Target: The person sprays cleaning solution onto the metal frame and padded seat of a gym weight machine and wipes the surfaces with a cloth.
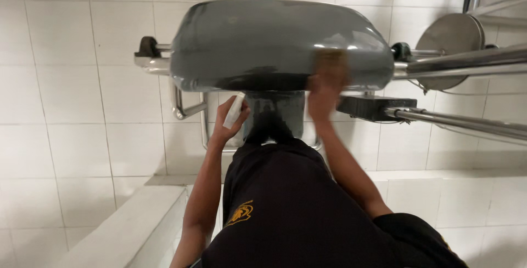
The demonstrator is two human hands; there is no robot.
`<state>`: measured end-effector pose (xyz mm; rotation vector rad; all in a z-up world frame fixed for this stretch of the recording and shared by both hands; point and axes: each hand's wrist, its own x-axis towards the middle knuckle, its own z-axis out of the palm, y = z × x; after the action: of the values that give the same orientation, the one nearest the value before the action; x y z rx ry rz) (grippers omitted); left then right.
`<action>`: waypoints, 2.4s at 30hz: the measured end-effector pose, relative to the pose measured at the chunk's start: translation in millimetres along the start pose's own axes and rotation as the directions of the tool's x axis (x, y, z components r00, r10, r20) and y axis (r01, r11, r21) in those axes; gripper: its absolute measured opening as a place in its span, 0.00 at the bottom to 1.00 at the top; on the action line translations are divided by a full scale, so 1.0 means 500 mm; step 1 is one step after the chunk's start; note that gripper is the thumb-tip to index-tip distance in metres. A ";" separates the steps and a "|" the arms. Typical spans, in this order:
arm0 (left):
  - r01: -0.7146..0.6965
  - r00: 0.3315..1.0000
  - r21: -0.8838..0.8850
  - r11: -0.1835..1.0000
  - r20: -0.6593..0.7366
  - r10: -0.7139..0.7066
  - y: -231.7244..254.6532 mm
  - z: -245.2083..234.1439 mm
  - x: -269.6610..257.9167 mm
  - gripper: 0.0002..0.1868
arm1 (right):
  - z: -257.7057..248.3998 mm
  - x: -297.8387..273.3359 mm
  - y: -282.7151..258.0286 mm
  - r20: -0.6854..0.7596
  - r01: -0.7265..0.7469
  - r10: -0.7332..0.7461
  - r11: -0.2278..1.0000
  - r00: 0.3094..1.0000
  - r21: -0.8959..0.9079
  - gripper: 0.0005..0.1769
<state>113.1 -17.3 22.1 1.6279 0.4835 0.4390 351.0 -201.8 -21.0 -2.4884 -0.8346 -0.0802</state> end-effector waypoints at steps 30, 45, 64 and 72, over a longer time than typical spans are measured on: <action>0.175 0.982 0.183 0.967 0.031 -0.184 0.204 0.374 0.178 0.09 | 0.041 0.485 0.385 0.605 -0.054 -0.039 0.989 0.795 0.135 0.29; 0.149 0.958 0.151 0.977 0.222 -0.180 0.173 0.399 0.194 0.09 | -0.175 0.183 0.363 0.462 -0.447 0.340 0.883 0.819 0.142 0.32; 0.150 0.975 0.121 0.981 0.147 -0.167 0.200 0.344 0.163 0.10 | -0.099 0.313 0.428 0.783 -0.784 0.273 0.480 0.559 0.393 0.34; 0.202 0.939 0.203 0.958 0.238 -0.249 0.175 0.351 0.186 0.09 | -0.212 0.076 0.349 0.544 -0.641 0.340 0.450 0.767 0.622 0.31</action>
<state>291.8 -120.2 90.4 1.7450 0.5134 0.0061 493.7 -351.3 0.3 -1.7601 -0.1025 0.8047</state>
